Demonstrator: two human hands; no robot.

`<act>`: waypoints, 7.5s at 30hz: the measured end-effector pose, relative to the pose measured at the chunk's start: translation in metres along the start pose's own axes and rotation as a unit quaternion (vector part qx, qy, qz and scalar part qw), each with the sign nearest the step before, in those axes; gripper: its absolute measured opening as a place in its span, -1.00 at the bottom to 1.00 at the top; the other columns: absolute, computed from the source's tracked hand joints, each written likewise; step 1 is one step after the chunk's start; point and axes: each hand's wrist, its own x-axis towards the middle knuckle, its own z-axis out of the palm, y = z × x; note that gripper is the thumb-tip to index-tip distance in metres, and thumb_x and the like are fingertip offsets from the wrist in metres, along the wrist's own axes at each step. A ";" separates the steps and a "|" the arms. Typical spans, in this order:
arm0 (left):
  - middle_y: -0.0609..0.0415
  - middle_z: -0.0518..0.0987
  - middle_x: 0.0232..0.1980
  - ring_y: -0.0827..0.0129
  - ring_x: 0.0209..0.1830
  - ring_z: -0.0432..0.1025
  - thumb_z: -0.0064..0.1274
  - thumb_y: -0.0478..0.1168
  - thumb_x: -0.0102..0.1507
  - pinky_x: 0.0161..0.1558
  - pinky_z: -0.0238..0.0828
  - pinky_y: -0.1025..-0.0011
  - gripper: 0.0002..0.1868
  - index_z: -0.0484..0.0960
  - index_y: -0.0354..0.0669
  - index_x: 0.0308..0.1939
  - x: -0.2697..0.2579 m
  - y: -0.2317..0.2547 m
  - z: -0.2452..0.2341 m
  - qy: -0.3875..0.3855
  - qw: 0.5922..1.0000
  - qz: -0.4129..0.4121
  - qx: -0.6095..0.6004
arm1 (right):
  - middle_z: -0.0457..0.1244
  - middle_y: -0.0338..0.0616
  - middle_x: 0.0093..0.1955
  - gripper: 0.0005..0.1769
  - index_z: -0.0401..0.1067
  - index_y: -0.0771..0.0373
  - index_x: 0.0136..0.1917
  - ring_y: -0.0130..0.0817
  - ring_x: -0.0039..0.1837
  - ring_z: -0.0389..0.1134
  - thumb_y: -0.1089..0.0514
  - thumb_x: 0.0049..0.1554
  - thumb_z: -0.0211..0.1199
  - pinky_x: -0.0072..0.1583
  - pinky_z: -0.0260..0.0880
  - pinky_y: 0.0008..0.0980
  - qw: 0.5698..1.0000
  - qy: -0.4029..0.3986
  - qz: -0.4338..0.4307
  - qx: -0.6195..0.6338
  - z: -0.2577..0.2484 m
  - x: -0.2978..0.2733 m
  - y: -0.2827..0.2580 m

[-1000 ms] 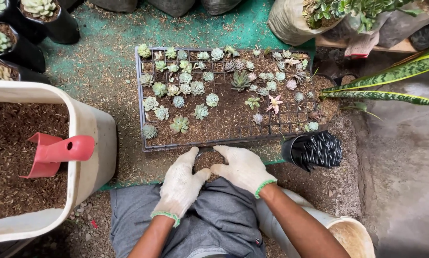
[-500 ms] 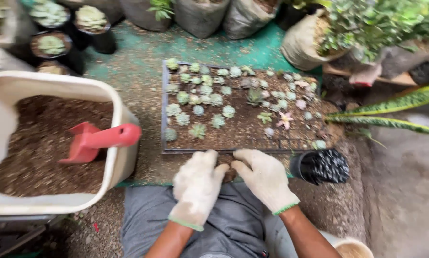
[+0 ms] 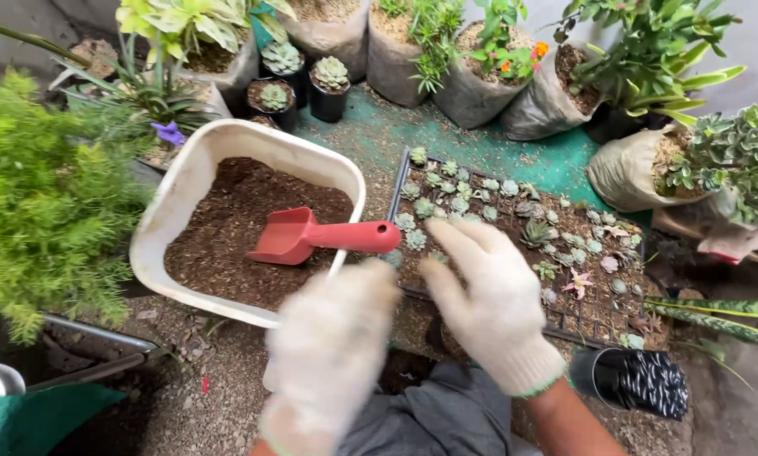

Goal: The person is potting small succulents into a multi-cell tray. They use a red scoop to transfer soil from a white bucket into the tray cells and then place the succulents into the soil by hand.

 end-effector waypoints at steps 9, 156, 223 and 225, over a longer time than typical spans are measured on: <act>-0.02 0.64 0.18 0.04 0.24 0.48 -0.11 0.00 0.45 0.29 0.35 0.03 -0.60 0.69 0.03 0.26 0.041 -0.131 -0.019 -0.030 0.956 -0.291 -0.040 | 0.38 -0.14 -0.18 -0.83 0.61 0.16 -0.09 -0.22 -0.07 0.42 0.11 0.03 0.44 0.01 0.52 -0.12 0.829 -0.391 -0.101 -0.386 0.089 0.116 -0.108; 0.33 0.61 0.36 0.48 0.38 0.44 -0.22 0.10 0.29 0.39 0.17 0.47 -0.47 0.61 0.26 0.29 -0.049 0.065 0.104 -0.299 0.780 -0.355 -0.419 | 0.40 -0.27 -0.15 -0.56 0.54 -0.21 0.23 -0.20 -0.06 0.39 -0.07 0.05 0.26 -0.04 0.32 -0.20 0.918 -0.322 0.203 -0.110 -0.089 -0.128 0.117; 0.27 0.33 0.56 0.38 0.55 0.20 -0.15 0.18 0.26 0.51 -0.03 0.34 -0.30 0.35 0.17 0.48 -0.075 0.067 0.146 -0.397 0.788 -0.364 -0.298 | 0.29 -0.06 0.36 -0.33 0.40 -0.05 0.42 -0.10 0.39 0.30 -0.32 0.14 0.02 0.37 0.20 -0.15 0.859 -0.272 0.431 0.058 0.038 -0.110 0.102; 0.25 0.33 0.56 0.34 0.54 0.21 -0.13 0.11 0.24 0.51 -0.01 0.32 -0.29 0.33 0.15 0.50 -0.073 0.070 0.143 -0.403 0.786 -0.367 -0.292 | 0.35 -0.02 0.13 -0.45 0.55 -0.13 0.19 -0.05 0.21 0.38 -0.36 0.12 0.00 0.20 0.30 -0.12 0.827 -0.329 0.454 0.038 0.028 -0.086 0.087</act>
